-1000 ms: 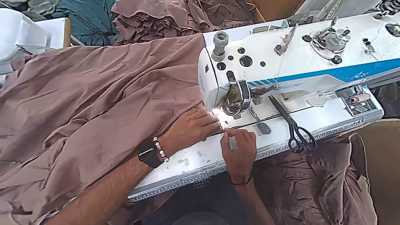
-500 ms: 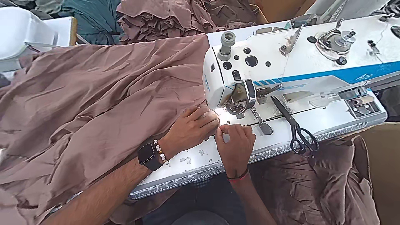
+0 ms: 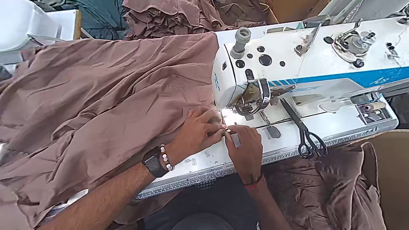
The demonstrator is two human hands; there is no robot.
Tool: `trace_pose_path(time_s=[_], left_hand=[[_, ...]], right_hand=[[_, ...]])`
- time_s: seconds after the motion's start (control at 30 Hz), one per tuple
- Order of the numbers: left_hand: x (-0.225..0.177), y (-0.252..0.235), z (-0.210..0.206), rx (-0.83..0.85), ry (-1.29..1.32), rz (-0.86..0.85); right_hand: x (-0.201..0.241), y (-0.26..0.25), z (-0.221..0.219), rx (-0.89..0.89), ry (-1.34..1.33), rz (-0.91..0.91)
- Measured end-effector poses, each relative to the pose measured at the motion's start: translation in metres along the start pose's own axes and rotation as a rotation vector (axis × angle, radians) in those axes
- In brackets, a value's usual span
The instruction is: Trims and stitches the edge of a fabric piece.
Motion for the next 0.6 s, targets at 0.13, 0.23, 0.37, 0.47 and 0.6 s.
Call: trace_pose_path(time_s=[0.13, 0.23, 0.37, 0.47, 0.6], left_hand=[[0.003, 0.007, -0.004, -0.008, 0.046, 0.044], [0.005, 0.009, -0.003, -0.025, -0.142, 0.011], [0.006, 0.009, -0.005, -0.031, -0.361, 0.047], [0.010, 0.014, -0.003, -0.065, -0.326, -0.036], [0.018, 0.010, 0.000, -0.031, -0.263, -0.155]], right_hand=[[-0.002, -0.005, -0.005, 0.003, 0.020, 0.069], [0.000, -0.002, 0.000, -0.011, 0.051, 0.155], [-0.002, -0.004, 0.007, 0.069, 0.131, 0.289], [-0.001, -0.008, 0.011, 0.174, 0.213, 0.340], [0.003, -0.015, 0.013, 0.200, 0.285, 0.329]])
Point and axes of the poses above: each hand's wrist, its own y-axis away from the middle knuckle, its own z-axis out of the back of the hand, x = y × z, the point moved 1 cm from there along -y, towards the middle knuckle, and after that the axes turned 9 degrees about -y, right-handed, at the moved point
